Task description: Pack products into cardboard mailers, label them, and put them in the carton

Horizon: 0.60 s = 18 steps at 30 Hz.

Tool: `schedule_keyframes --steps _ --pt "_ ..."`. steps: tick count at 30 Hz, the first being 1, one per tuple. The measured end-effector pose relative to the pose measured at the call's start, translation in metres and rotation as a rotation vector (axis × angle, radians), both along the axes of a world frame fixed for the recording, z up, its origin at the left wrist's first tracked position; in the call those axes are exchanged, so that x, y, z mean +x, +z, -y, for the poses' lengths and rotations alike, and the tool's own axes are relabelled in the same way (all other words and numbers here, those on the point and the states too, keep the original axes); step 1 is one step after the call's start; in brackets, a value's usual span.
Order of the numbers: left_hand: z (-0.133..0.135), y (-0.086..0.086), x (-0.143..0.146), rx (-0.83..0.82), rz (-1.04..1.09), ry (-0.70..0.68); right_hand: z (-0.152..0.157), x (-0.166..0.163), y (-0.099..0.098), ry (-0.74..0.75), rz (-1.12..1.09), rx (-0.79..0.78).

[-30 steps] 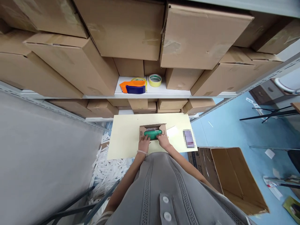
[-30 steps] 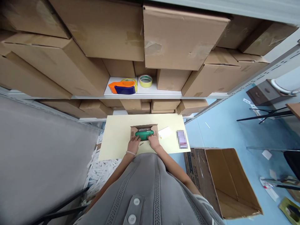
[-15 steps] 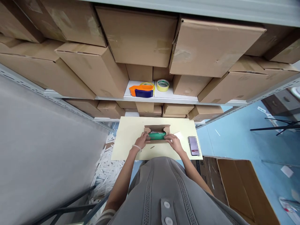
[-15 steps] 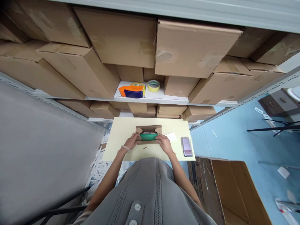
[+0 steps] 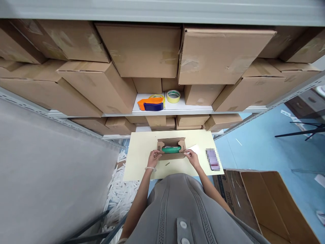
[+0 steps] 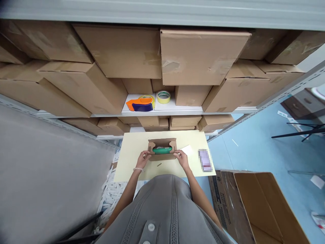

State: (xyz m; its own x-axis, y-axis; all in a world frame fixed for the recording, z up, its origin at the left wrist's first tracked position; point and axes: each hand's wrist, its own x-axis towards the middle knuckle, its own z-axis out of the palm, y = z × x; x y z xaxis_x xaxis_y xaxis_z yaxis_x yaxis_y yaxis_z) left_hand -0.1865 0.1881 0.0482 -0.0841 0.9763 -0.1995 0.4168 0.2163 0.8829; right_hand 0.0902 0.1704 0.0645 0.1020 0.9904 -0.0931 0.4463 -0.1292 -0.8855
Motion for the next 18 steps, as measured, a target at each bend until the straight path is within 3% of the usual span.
schedule_keyframes --steps 3,7,14,18 --pt "-0.008 0.003 0.004 -0.02 -0.06 0.034 -0.003 -0.004 -0.006 -0.076 0.004 -0.016" --pt "-0.015 0.007 0.009 -0.065 -0.132 0.074 -0.012 -0.006 -0.012 -0.069 0.102 -0.048" --pt "-0.01 0.012 0.019 -0.078 -0.233 0.173 -0.018 -0.014 -0.023 -0.147 0.168 -0.057" --pt "-0.006 0.023 0.026 -0.006 -0.47 0.2 -0.02 -0.011 -0.025 -0.207 0.275 -0.049"
